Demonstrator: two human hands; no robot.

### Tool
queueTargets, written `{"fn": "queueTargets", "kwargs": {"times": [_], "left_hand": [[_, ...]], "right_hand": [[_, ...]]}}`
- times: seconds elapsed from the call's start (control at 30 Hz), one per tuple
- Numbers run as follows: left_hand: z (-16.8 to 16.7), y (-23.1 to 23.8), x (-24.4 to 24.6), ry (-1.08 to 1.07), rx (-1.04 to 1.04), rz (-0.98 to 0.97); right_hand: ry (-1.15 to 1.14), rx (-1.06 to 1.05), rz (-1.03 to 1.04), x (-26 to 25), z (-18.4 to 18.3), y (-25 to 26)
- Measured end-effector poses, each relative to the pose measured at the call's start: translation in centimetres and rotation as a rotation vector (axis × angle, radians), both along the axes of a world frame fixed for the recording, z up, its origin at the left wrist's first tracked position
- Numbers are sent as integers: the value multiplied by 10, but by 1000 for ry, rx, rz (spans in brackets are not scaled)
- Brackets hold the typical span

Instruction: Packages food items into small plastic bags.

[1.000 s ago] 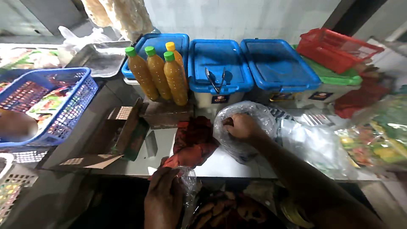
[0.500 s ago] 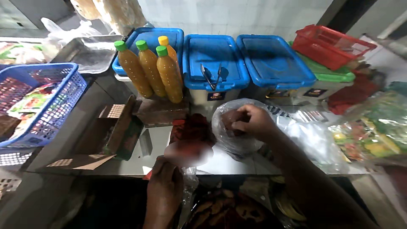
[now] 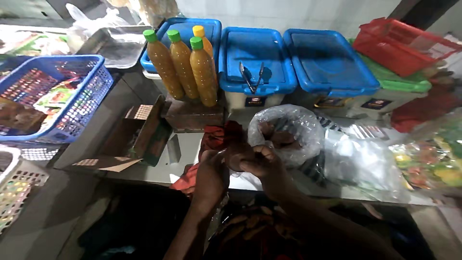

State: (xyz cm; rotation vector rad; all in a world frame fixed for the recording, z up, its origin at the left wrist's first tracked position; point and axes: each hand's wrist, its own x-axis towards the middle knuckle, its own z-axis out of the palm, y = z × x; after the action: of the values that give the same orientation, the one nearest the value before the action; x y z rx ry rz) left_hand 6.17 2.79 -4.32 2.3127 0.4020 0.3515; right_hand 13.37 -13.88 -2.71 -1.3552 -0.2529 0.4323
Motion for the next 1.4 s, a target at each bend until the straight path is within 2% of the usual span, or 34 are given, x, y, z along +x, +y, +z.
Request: {"fn": "queueTargets", "kwargs": {"times": [0.07,0.17,0.37,0.47,0.53,0.67,0.77,0.83,0.9,0.97,1.0,1.13,1.23,1.3,1.4], "left_hand": [[-3,5,-5,-1,-62,11],[-9,8,-11,-30,-79,38],[-14,8,-13,-160,-151,149],[-15,6,-12,-227,-190,176],[-18,3,-11,-285,-146,159],[-28,-6,-10,-340,135,10],[-34,-15,-8,-370,234,-75],[-29,-22,-6,-321,173,-31],[-16,-24,-4,-212,89,33],[-13,-20,-3,-172,150,16],[-17,-20,-3,-213,226,-31],[-30,-25,-2,-367,377,-178],[-29,-27,0,-365,288,-109],[-23,-29,2,-343,230,-54],[-17,-18,4,-273,235,-3]], "right_hand": [[36,-105,-10,4,-7,5],[-10,-147,10,7,-17,9],[-413,-141,100,9,-35,10],[-684,-257,174,14,-40,7],[-771,-382,221,15,-37,5],[-838,-629,319,16,-20,2],[-920,-808,336,15,-11,4],[-890,-829,338,14,-13,6],[-678,-744,428,19,-11,4],[-474,-647,512,24,-10,2],[-450,-664,535,25,-10,1],[-581,-855,505,22,-12,1],[-697,-754,346,20,-28,3],[-632,-650,333,24,-34,6],[-534,-748,384,19,-24,15]]}}
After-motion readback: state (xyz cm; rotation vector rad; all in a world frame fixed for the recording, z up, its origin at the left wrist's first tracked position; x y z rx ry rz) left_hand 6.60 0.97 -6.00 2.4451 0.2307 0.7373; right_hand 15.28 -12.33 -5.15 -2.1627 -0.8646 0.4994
